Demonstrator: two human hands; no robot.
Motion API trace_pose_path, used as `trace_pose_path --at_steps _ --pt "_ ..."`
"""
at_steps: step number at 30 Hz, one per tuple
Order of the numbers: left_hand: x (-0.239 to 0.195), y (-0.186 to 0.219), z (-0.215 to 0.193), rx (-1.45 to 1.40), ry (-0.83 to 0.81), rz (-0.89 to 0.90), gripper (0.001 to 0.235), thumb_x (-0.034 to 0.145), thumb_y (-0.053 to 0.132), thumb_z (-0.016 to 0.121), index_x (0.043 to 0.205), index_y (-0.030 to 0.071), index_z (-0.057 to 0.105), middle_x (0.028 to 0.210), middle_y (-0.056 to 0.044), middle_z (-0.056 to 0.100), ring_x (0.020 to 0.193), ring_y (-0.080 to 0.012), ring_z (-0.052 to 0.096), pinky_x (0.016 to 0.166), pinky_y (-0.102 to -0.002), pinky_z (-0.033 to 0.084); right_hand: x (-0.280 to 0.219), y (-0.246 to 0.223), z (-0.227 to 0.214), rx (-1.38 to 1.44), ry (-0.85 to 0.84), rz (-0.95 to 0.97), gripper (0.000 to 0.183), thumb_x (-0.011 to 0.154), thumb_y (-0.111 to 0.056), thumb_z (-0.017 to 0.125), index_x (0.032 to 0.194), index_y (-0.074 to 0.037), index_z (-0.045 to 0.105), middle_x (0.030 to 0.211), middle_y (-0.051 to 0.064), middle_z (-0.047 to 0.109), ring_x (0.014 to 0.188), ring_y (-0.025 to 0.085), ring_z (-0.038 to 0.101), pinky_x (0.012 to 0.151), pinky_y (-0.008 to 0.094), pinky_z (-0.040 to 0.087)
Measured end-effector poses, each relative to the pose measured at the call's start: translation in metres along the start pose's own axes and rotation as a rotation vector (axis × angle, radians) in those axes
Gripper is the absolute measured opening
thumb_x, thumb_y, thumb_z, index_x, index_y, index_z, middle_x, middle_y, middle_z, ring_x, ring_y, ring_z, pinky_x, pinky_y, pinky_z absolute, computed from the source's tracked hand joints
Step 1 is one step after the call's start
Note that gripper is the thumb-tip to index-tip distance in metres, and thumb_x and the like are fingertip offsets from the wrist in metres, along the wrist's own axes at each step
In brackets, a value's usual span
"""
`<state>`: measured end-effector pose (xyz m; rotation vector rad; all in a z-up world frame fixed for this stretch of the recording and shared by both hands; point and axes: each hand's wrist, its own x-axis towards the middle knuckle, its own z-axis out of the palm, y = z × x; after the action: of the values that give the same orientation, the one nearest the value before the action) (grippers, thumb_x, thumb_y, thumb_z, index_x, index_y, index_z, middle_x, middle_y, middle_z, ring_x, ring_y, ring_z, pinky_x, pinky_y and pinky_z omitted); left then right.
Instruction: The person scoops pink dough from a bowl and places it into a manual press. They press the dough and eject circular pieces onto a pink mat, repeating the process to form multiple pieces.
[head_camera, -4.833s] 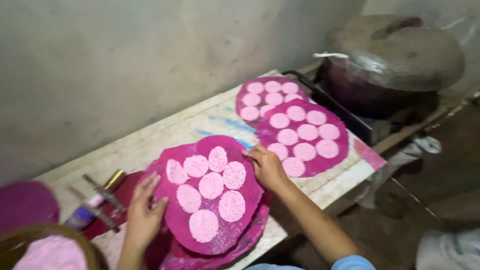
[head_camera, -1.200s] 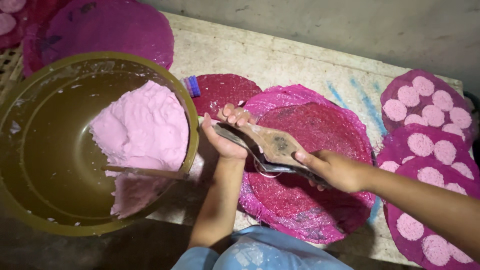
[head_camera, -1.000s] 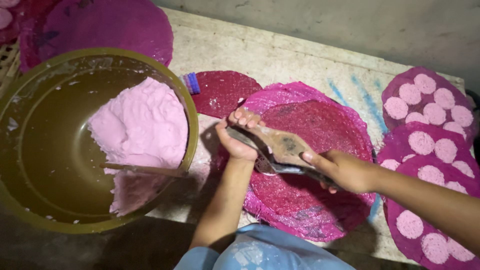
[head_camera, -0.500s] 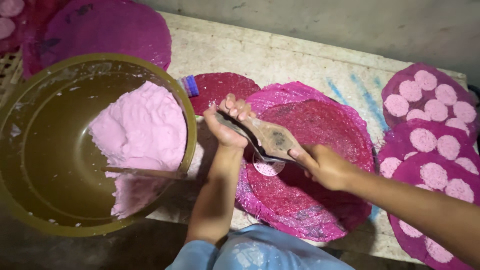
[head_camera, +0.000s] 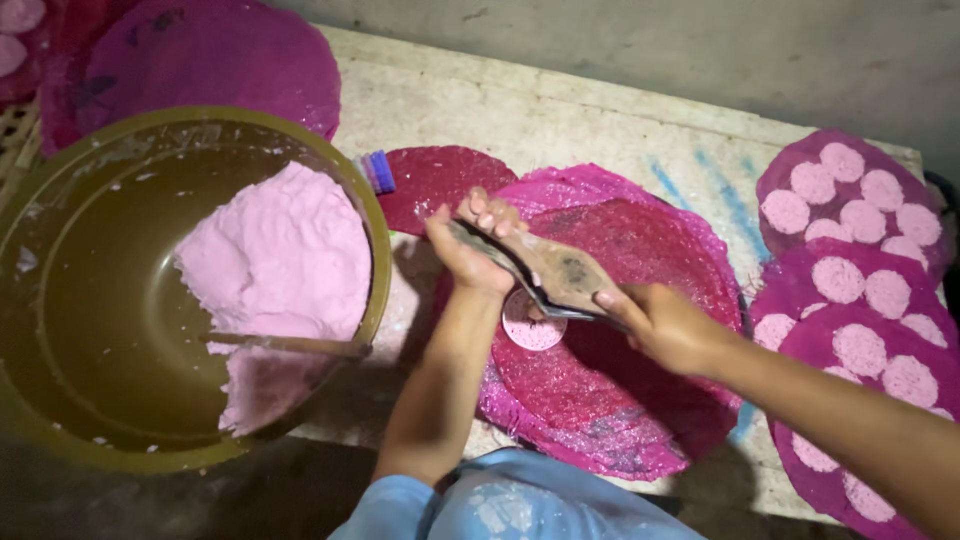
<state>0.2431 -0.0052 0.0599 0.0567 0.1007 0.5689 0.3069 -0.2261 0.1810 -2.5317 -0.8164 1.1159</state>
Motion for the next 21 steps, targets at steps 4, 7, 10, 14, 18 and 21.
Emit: trace_pose_path --at_steps 4,7,10,14,18,21 --pt "-0.001 0.005 -0.003 0.006 0.038 -0.037 0.037 0.088 0.054 0.044 0.074 0.019 0.046 0.064 0.003 0.045 0.063 -0.0163 0.046 0.067 -0.037 0.040 0.005 0.006 0.006 0.108 -0.013 -0.058 0.063 0.098 -0.057 0.040 0.113 -0.005 0.072 0.063 0.013 0.065 0.058 0.024 0.067 0.061 0.043 0.056" --pt "-0.002 -0.004 0.001 0.011 0.117 0.007 0.038 0.086 0.055 0.044 0.071 0.020 0.046 0.062 0.003 0.045 0.060 -0.0163 0.045 0.065 -0.038 0.040 0.011 0.014 0.005 -0.058 0.000 0.002 0.067 0.102 -0.058 0.042 0.103 0.001 0.075 0.063 0.012 0.066 0.061 0.023 0.069 0.064 0.040 0.055" --pt "0.001 0.002 0.013 0.043 0.019 0.025 0.047 0.091 0.064 0.044 0.077 0.019 0.048 0.064 0.004 0.045 0.062 -0.0159 0.044 0.066 -0.038 0.039 0.021 0.019 0.014 -0.112 0.150 -0.140 0.056 0.101 -0.053 0.048 0.112 -0.003 0.072 0.067 0.004 0.061 0.062 0.019 0.063 0.064 0.039 0.049" --pt "-0.011 0.047 0.024 0.216 -0.299 -0.027 0.072 0.095 0.077 0.032 0.097 0.011 0.060 0.086 -0.003 0.059 0.085 -0.0192 0.058 0.081 -0.036 0.045 0.018 0.029 0.049 0.423 0.134 -0.365 0.048 0.102 -0.044 0.052 0.107 0.001 0.070 0.067 0.000 0.057 0.060 0.012 0.054 0.053 0.034 0.046" --pt "-0.036 0.056 0.022 0.886 0.073 -0.054 0.050 0.104 0.044 0.054 0.134 0.004 0.061 0.123 -0.010 0.064 0.114 -0.0223 0.062 0.106 -0.041 0.049 -0.010 0.053 0.065 0.772 0.181 -0.405 0.054 0.095 -0.048 0.063 0.121 0.000 0.067 0.067 0.000 0.053 0.055 0.009 0.049 0.047 0.029 0.041" --pt "-0.075 0.032 0.012 1.766 -0.311 -0.126 0.091 0.076 0.036 0.087 0.148 0.004 0.042 0.142 -0.019 0.050 0.127 -0.0344 0.048 0.106 -0.047 0.041 -0.025 0.069 0.068 0.860 0.372 -0.547 0.074 0.093 -0.066 0.055 0.121 0.002 0.065 0.076 0.001 0.059 0.056 0.006 0.048 0.046 0.025 0.039"
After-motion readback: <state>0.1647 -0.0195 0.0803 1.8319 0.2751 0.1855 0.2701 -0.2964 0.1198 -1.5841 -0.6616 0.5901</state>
